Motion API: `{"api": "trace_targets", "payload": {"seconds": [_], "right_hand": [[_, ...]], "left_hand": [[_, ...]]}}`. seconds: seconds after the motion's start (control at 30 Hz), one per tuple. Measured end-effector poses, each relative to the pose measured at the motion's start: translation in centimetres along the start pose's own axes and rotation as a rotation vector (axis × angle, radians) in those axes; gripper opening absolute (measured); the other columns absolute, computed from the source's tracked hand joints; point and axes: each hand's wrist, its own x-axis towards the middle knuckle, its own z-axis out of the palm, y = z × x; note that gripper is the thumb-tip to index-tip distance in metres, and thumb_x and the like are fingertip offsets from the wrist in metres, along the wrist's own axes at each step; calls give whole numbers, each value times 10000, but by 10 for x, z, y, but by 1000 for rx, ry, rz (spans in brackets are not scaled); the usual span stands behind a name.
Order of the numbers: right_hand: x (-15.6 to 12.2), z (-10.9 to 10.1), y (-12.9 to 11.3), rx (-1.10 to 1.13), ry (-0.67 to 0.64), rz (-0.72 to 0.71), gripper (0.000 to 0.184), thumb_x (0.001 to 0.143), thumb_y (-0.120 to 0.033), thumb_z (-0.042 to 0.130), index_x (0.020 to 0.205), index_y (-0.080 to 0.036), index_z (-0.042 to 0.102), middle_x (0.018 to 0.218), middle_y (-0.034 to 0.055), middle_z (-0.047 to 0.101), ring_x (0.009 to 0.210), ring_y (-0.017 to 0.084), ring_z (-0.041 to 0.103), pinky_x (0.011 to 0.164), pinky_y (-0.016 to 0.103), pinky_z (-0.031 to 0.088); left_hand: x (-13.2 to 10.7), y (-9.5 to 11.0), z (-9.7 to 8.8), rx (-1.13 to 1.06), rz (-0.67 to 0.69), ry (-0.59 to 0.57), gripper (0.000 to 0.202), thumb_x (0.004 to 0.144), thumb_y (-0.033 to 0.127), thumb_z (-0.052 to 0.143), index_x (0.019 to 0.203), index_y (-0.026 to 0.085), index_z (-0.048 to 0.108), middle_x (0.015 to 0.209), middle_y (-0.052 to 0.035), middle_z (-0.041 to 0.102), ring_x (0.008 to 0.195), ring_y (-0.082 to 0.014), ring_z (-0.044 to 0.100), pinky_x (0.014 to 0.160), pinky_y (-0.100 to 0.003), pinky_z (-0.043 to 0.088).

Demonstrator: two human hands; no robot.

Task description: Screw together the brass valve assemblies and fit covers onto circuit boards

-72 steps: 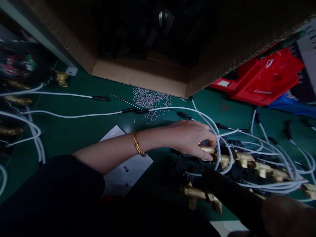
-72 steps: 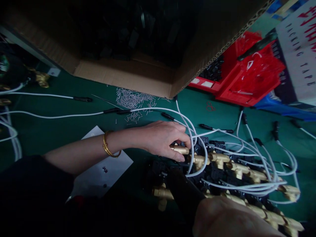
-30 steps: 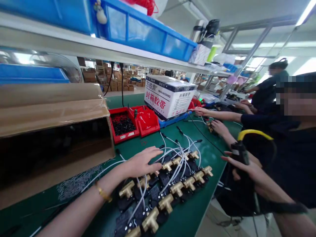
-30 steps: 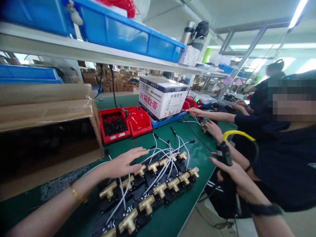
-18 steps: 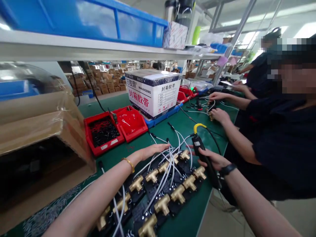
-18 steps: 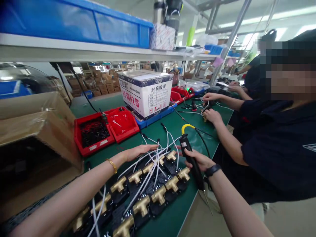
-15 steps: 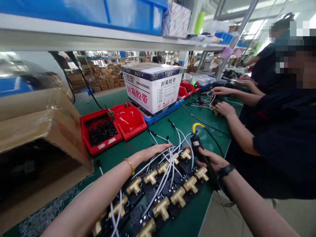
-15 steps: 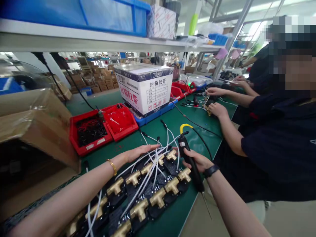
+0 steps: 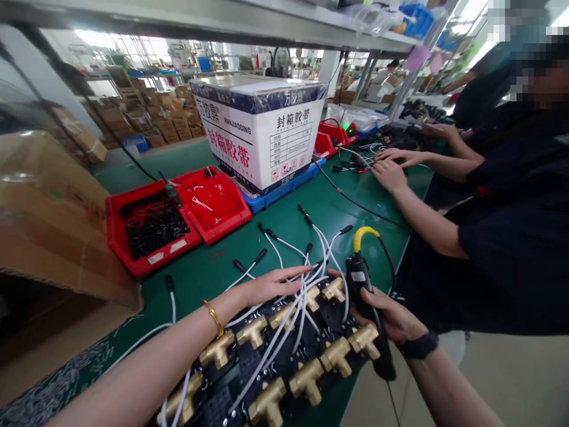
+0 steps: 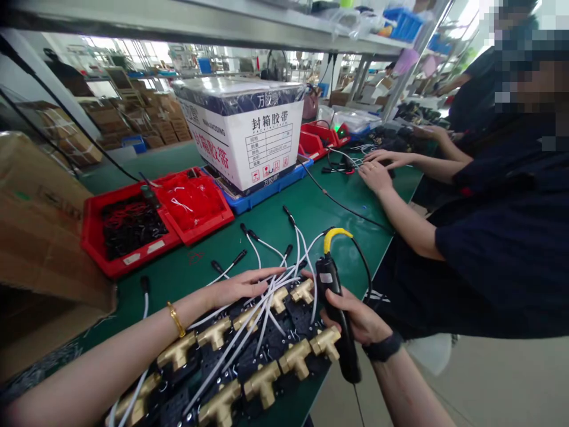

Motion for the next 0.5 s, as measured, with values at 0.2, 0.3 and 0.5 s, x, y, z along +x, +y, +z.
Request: {"api": "trace_targets", "payload": {"seconds": [0.2,0.3,0.5], "right_hand": [[-2,4,3,-35,20,-81,523,793,-363,684,1268,-260,490,927,46,516,448,48,487,366,141,350],[-5,4,4,-10,10,-98,484,793,-338,685,1239,-267,512,944,40,513,441,51,505,357,137,354],[-15,11,9,31,17,-109,509,785,-348,694,1243,-250,495,931,46,530,430,61,519,353,137,377]], "left_hand": [[5,-9,1,20,-10,-43,589,845,498,494,1366,276,329,1440,-20,338,1315,-275,306,1105,-431,203],[5,-5,2,45,-17,-57,586,852,495,482,1369,268,324,1450,-18,319,1330,-276,275,1115,-430,168],[4,3,7,15,-18,-101,604,838,505,498,1367,268,328,1437,-22,343,1321,-288,291,1105,-433,194]]}}
